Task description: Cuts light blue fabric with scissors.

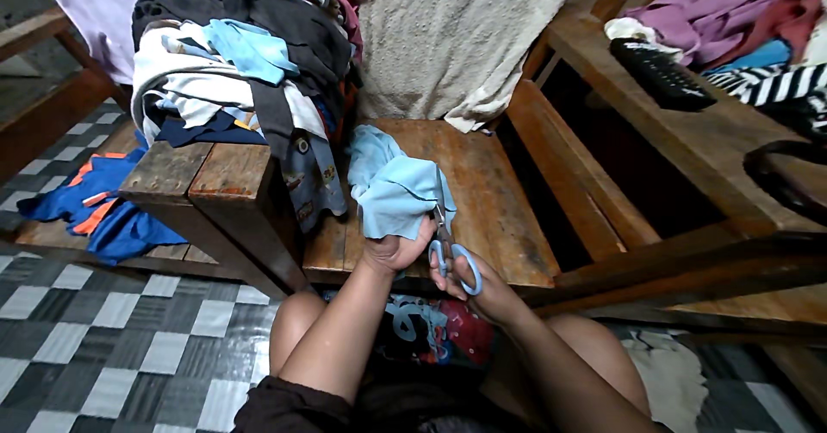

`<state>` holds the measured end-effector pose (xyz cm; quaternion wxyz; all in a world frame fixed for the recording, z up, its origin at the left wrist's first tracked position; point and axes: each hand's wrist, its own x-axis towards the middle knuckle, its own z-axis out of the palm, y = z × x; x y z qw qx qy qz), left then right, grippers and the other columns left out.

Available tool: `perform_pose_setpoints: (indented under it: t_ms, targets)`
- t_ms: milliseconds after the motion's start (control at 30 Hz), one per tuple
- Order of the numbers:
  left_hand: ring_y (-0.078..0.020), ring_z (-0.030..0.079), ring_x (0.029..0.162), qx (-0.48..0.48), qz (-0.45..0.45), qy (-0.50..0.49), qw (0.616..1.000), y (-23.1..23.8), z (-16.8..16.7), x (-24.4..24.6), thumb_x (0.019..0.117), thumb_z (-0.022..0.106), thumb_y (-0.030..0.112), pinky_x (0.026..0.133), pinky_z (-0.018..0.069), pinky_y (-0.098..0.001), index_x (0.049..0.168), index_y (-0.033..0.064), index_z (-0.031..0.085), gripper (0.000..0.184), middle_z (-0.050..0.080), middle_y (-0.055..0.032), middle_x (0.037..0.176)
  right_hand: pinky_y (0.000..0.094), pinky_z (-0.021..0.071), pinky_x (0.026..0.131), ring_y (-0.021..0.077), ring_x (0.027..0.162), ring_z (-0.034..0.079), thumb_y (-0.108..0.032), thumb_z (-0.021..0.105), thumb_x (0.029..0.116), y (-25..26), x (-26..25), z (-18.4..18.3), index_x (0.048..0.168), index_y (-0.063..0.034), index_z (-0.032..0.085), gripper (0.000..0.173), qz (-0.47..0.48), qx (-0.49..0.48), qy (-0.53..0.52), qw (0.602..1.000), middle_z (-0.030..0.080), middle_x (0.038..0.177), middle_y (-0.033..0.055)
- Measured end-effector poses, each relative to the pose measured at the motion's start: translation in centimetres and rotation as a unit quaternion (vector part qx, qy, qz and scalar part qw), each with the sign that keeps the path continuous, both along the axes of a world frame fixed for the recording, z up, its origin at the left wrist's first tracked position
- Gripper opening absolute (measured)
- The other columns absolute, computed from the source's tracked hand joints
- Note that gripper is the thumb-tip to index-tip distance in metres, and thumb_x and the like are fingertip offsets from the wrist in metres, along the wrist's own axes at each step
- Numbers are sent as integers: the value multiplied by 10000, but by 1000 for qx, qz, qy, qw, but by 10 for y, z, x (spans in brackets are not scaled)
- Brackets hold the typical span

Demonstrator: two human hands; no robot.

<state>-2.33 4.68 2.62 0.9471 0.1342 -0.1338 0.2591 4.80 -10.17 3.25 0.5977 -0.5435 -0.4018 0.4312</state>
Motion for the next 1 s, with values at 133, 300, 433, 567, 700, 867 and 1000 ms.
perform_pose_setpoints:
  t_ms: [133, 300, 433, 567, 700, 867, 1000]
  targets:
    - [-185, 702, 997, -5, -5, -2, 1000, 0, 0, -1, 676, 905, 432, 900, 569, -326, 1109, 110, 715, 572, 736, -65, 1074, 86, 400, 542, -73, 564, 478, -698, 597, 887, 1, -2, 2, 1039, -151, 548, 569, -16, 3, 9, 1000, 549, 708, -156]
    - [-190, 697, 1014, 10, -3, -8, 1000, 1, 1, 1, 643, 924, 423, 923, 562, -343, 1115, 118, 718, 599, 733, -63, 1087, 87, 416, 577, -74, 580, 489, -557, 635, 942, 1, -3, 3, 1003, -165, 565, 404, -31, 1, 11, 999, 535, 689, -168]
    - [-203, 692, 1015, 22, 7, 18, 1000, 1, 7, -1, 662, 881, 523, 907, 566, -375, 1118, 133, 708, 625, 728, -61, 1082, 79, 420, 584, -79, 581, 492, -525, 624, 958, -3, -3, 5, 1000, -176, 565, 356, -35, -12, -1, 999, 536, 685, -175]
    - [-227, 700, 990, -6, 44, 106, 993, 2, 20, -7, 906, 540, 680, 853, 587, -420, 1119, 153, 672, 584, 724, -74, 1059, 84, 421, 565, -80, 576, 498, -555, 641, 936, -10, 4, 7, 1015, -173, 564, 398, -15, -27, -13, 999, 549, 691, -178]
    - [-236, 694, 1030, 0, 35, 145, 989, 13, 30, -13, 1014, 346, 642, 894, 582, -422, 1161, 156, 635, 584, 713, -87, 1089, 95, 416, 564, -79, 610, 507, -725, 630, 843, -21, 27, 3, 1036, -187, 548, 578, 48, -51, -81, 994, 563, 738, -176]
    - [-252, 699, 1014, -5, 19, 138, 990, 17, 33, -19, 1005, 346, 666, 877, 589, -432, 1160, 145, 635, 616, 711, -105, 1091, 135, 479, 611, -57, 640, 561, -781, 614, 808, -28, 48, 5, 1000, -195, 572, 618, 93, -62, -128, 985, 571, 727, -178]
    - [-255, 704, 996, 4, 12, 145, 989, 19, 33, -21, 985, 386, 681, 864, 593, -436, 1135, 142, 647, 617, 717, -103, 1073, 123, 461, 589, -70, 614, 543, -772, 637, 791, -23, 58, 12, 950, -184, 585, 611, 116, -89, -161, 976, 556, 704, -182]
